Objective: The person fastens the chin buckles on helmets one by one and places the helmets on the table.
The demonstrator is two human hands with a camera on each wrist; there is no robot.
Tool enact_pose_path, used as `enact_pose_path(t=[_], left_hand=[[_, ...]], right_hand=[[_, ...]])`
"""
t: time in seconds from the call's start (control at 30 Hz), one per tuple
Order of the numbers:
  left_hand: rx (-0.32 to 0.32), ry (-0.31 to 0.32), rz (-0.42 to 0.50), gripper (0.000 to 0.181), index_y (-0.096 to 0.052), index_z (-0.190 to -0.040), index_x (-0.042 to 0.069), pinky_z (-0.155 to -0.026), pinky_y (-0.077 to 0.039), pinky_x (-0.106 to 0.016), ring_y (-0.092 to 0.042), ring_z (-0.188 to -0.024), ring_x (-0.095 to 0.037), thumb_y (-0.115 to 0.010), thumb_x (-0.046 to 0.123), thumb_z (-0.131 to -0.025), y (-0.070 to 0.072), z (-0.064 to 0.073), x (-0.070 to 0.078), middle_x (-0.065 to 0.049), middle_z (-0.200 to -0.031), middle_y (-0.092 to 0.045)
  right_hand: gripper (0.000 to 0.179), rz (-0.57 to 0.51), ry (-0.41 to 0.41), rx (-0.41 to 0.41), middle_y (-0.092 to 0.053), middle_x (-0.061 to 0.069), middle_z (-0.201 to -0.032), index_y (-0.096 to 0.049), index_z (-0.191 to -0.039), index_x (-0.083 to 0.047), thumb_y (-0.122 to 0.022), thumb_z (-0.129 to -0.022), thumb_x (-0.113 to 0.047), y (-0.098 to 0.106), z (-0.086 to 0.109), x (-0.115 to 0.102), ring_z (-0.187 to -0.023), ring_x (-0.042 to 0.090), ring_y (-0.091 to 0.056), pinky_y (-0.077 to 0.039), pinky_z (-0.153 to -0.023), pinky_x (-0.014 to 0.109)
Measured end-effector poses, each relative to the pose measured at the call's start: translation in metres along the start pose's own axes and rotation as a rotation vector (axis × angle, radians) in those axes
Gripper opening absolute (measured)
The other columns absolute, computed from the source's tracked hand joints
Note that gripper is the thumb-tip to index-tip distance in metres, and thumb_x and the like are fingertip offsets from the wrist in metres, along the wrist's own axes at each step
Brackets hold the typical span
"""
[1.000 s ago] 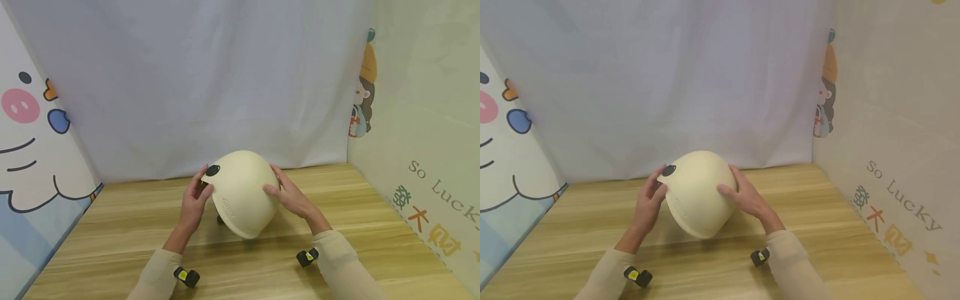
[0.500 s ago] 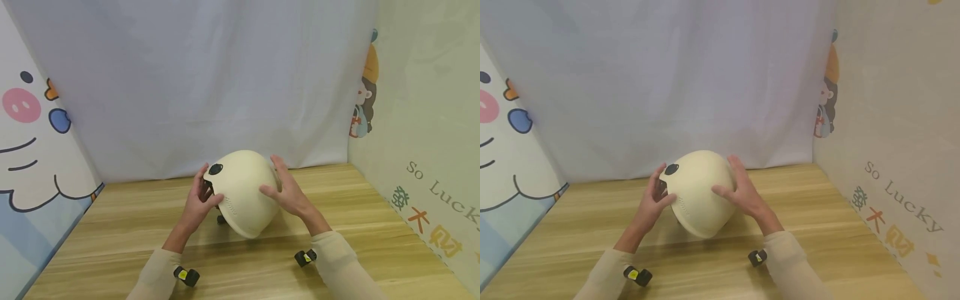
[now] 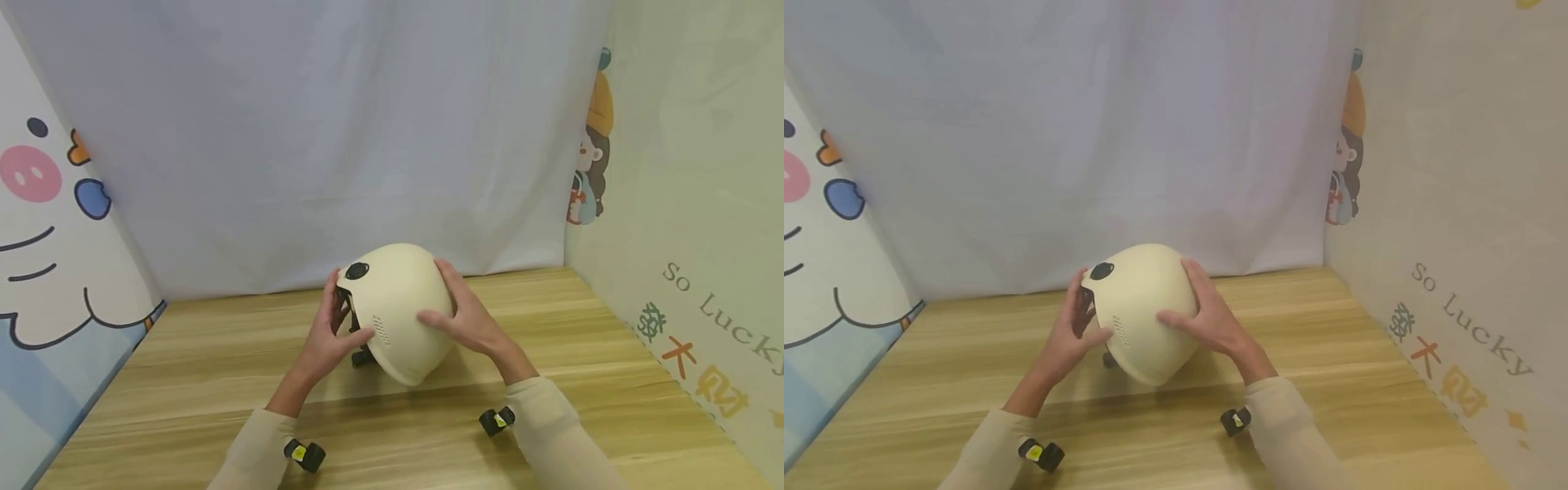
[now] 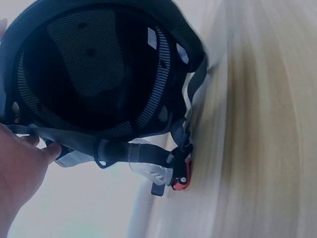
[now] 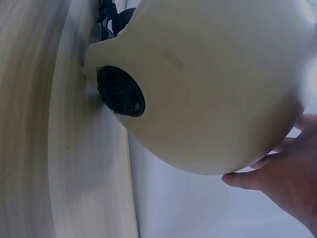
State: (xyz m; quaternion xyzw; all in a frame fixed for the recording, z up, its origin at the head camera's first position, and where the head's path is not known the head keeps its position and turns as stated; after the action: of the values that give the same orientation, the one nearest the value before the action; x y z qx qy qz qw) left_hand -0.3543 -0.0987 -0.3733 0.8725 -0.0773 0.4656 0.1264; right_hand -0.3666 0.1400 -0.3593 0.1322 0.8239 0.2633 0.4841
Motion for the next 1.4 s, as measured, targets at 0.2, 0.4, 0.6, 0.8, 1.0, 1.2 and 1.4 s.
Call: enact_pose_path(t=[0.2,0.4,0.6,0.8,1.0,1.2,1.4], left_hand=[[-0.013,-0.014,-0.002,0.126,0.018,-0.155,0.025,-0.117,-0.017,-0.058,-0.008,-0.151,-0.033,-0.080,0.006,-0.078,-0.003,0.006,-0.003,-0.009,-0.165,0.007],[-0.064,0.013,-0.026,0.126,0.016,-0.155,0.035,-0.115,-0.020,-0.061,-0.007,-0.151,-0.035,-0.081,0.010,-0.078,-0.010,0.004,-0.009,-0.004,-0.165,0.008],[-0.061,0.015,-0.020,0.126,0.015,-0.155,0.036,-0.115,-0.021,-0.060,-0.010,-0.151,-0.033,-0.080,0.008,-0.077,-0.010,0.003,-0.011,0.001,-0.165,0.007],[-0.071,-0.029,-0.003,0.123,0.012,-0.156,0.036,-0.114,-0.024,-0.059,-0.016,-0.150,-0.033,-0.079,0.006,-0.078,-0.010,0.000,-0.008,0.005,-0.165,0.006],[-0.074,-0.017,-0.003,0.122,0.012,-0.155,0.037,-0.113,-0.026,-0.060,-0.018,-0.148,-0.037,-0.078,0.007,-0.079,-0.008,0.000,-0.006,0.000,-0.165,0.009],[-0.074,-0.004,0.016,0.119,0.010,-0.156,0.037,-0.106,-0.033,-0.063,-0.017,-0.147,-0.043,-0.079,0.015,-0.080,-0.007,-0.001,-0.003,-0.003,-0.165,0.013],[-0.097,0.004,0.084,0.117,0.010,-0.155,0.039,-0.100,-0.037,-0.067,-0.014,-0.147,-0.045,-0.078,0.018,-0.081,-0.008,-0.001,-0.002,0.000,-0.164,0.015]], right_hand=[[0.095,-0.013,0.019,0.003,-0.020,0.003,-0.163,-0.015,-0.158,-0.029,-0.069,-0.083,-0.052,-0.004,-0.005,0.001,-0.142,0.033,-0.033,-0.040,-0.102,0.062],[0.094,-0.008,0.015,0.031,-0.022,0.003,-0.162,-0.016,-0.157,-0.030,-0.068,-0.083,-0.053,0.000,-0.002,0.004,-0.140,0.034,-0.036,-0.040,-0.101,0.063],[0.091,-0.002,0.000,0.032,-0.022,0.004,-0.162,-0.016,-0.158,-0.030,-0.065,-0.084,-0.053,0.001,-0.001,0.005,-0.141,0.035,-0.035,-0.040,-0.101,0.064],[0.092,-0.015,-0.005,0.037,-0.023,0.005,-0.162,-0.016,-0.158,-0.030,-0.066,-0.084,-0.054,-0.001,-0.002,0.006,-0.141,0.035,-0.034,-0.039,-0.102,0.064],[0.092,-0.045,0.008,0.036,-0.025,0.006,-0.160,-0.018,-0.158,-0.026,-0.065,-0.084,-0.055,-0.005,-0.002,0.005,-0.140,0.035,-0.036,-0.040,-0.101,0.063],[0.095,-0.082,-0.007,0.025,-0.022,0.008,-0.162,-0.016,-0.158,-0.025,-0.064,-0.084,-0.057,-0.009,-0.002,0.005,-0.142,0.036,-0.034,-0.039,-0.102,0.063],[0.096,-0.092,-0.012,0.019,-0.020,0.007,-0.162,-0.015,-0.158,-0.026,-0.064,-0.083,-0.060,-0.010,-0.001,0.004,-0.144,0.036,-0.030,-0.037,-0.103,0.064]])
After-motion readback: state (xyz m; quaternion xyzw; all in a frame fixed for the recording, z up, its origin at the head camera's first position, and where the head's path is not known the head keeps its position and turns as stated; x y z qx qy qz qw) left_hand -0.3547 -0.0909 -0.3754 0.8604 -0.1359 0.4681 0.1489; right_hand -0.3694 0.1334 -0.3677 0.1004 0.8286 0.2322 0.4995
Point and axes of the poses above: each hand's wrist, its own z-axis away from the middle knuckle, its own y-axis out of the back of the hand, x = y × z, the point moved 6 cm from there along -z, towards the middle knuckle
